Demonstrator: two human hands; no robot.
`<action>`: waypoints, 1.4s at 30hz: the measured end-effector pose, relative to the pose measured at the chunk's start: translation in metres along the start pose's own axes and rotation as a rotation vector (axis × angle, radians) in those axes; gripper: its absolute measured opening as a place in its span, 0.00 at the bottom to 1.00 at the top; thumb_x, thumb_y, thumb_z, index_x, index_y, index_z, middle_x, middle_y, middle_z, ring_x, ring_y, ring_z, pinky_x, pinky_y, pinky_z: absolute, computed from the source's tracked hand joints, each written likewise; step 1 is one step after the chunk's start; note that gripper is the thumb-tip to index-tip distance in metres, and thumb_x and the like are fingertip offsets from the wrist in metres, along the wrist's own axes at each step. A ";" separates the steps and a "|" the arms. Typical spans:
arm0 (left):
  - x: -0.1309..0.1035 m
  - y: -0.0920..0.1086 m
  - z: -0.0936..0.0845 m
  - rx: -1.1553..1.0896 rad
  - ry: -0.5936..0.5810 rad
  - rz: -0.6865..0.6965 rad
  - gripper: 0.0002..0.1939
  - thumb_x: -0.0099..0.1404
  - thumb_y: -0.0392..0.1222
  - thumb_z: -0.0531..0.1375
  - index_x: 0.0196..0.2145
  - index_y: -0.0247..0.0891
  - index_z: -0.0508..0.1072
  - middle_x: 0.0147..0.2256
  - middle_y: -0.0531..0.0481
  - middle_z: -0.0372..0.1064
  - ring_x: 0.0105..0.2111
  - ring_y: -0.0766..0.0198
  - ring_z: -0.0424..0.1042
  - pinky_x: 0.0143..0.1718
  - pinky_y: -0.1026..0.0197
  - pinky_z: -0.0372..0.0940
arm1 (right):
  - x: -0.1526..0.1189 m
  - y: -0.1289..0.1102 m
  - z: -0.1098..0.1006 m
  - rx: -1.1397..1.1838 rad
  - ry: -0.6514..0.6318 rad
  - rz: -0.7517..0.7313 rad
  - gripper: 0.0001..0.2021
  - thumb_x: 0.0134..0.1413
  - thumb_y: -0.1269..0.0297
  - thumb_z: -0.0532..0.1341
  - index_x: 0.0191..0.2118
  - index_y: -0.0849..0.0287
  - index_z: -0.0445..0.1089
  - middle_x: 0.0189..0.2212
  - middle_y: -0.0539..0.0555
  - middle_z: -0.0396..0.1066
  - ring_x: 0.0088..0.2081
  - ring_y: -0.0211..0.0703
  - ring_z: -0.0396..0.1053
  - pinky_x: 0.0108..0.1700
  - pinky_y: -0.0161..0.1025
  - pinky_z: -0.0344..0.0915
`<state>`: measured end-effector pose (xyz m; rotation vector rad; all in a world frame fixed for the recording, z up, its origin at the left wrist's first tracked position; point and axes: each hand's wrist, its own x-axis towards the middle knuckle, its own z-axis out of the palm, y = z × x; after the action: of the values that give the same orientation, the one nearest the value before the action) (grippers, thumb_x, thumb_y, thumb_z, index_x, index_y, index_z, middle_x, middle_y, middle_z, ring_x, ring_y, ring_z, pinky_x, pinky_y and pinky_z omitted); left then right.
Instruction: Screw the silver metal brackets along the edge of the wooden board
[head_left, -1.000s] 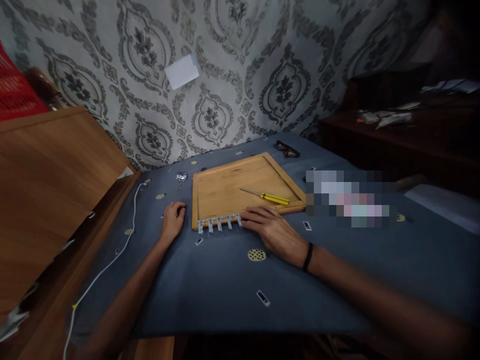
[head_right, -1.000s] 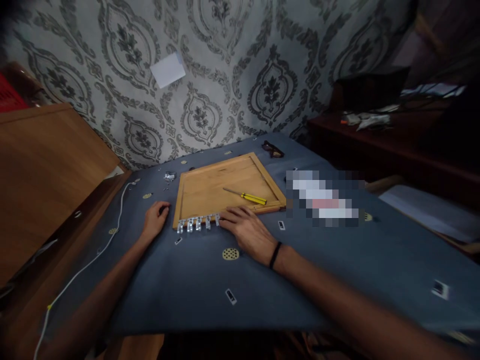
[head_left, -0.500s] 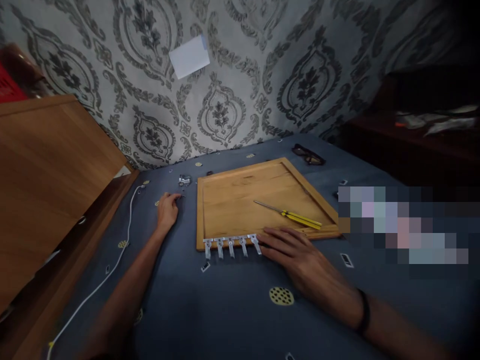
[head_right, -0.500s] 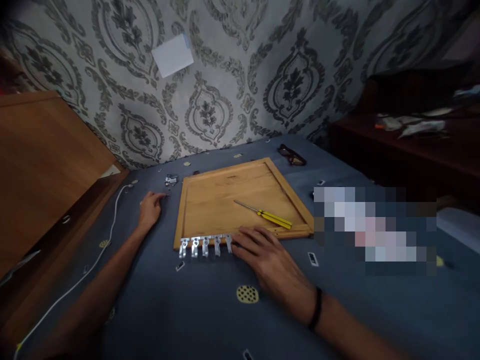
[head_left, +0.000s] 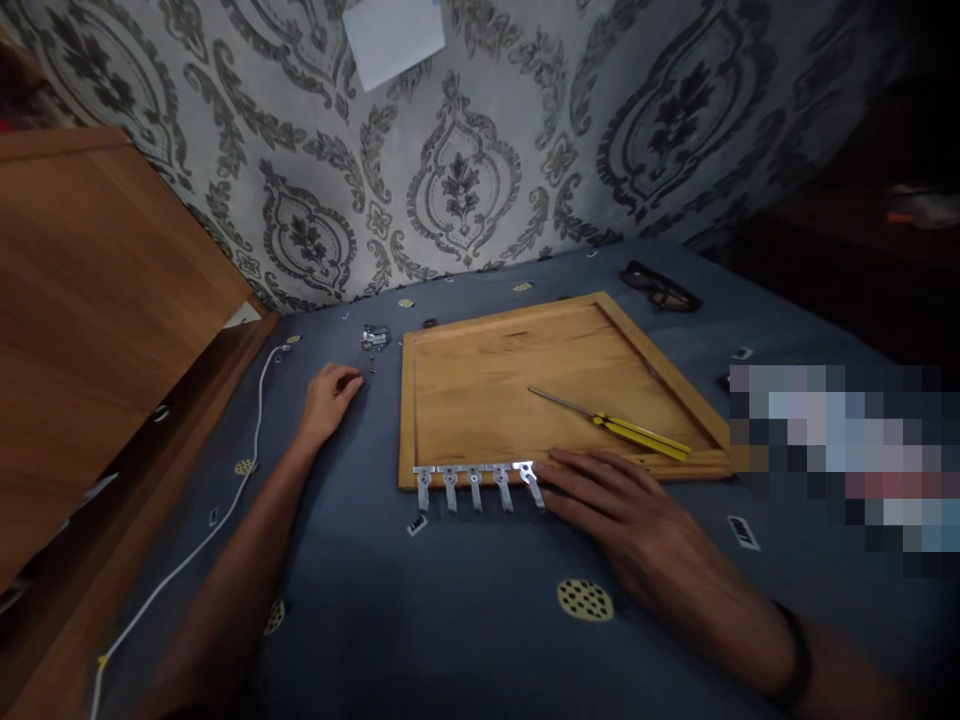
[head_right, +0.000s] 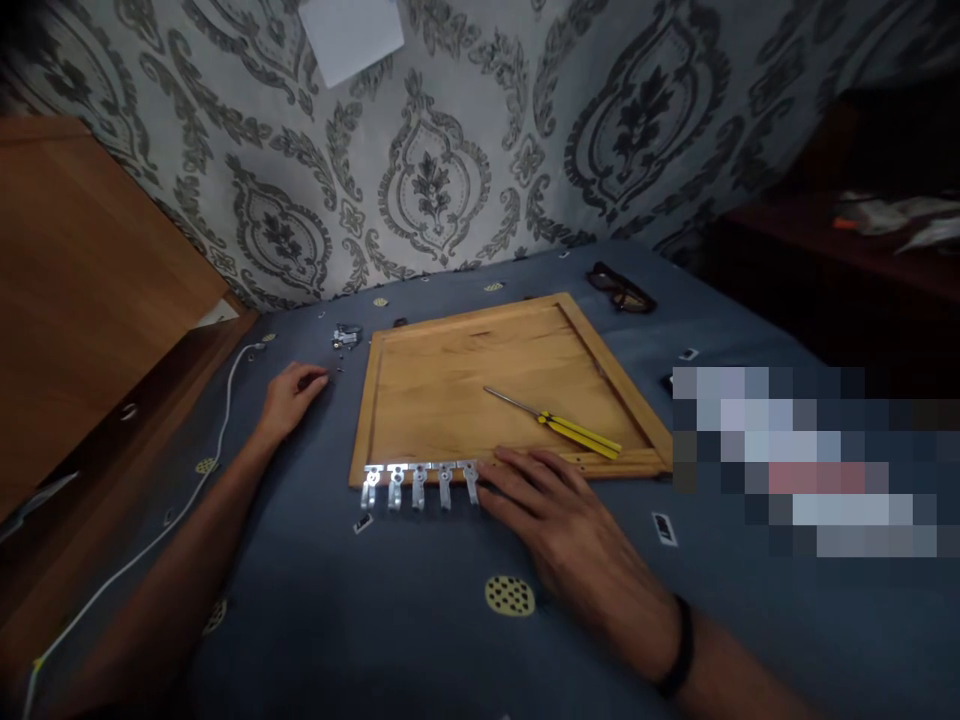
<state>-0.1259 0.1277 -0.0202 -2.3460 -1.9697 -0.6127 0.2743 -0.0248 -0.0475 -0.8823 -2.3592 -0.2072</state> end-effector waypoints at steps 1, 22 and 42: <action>-0.001 0.003 -0.002 0.013 -0.022 0.017 0.15 0.71 0.47 0.60 0.49 0.34 0.73 0.46 0.45 0.73 0.42 0.60 0.75 0.45 0.51 0.72 | 0.000 -0.001 -0.001 0.009 -0.004 0.019 0.23 0.58 0.80 0.52 0.52 0.52 0.73 0.53 0.50 0.77 0.56 0.48 0.72 0.55 0.56 0.71; -0.003 0.061 -0.038 0.012 -0.050 0.057 0.10 0.63 0.45 0.53 0.34 0.40 0.71 0.35 0.45 0.73 0.34 0.54 0.72 0.39 0.53 0.68 | 0.003 -0.008 -0.010 0.053 -0.089 0.092 0.20 0.58 0.79 0.55 0.52 0.56 0.73 0.55 0.52 0.75 0.59 0.49 0.68 0.60 0.53 0.65; -0.024 0.206 -0.015 -0.793 -0.854 0.262 0.07 0.63 0.43 0.61 0.31 0.36 0.73 0.31 0.53 0.66 0.29 0.67 0.67 0.30 0.66 0.61 | 0.010 -0.011 -0.016 0.043 -0.091 0.106 0.18 0.61 0.78 0.53 0.52 0.59 0.72 0.53 0.54 0.76 0.57 0.52 0.69 0.57 0.53 0.68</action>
<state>0.0621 0.0590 0.0348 -3.7877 -1.7408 -0.4587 0.2688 -0.0326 -0.0281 -1.0118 -2.3832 -0.0744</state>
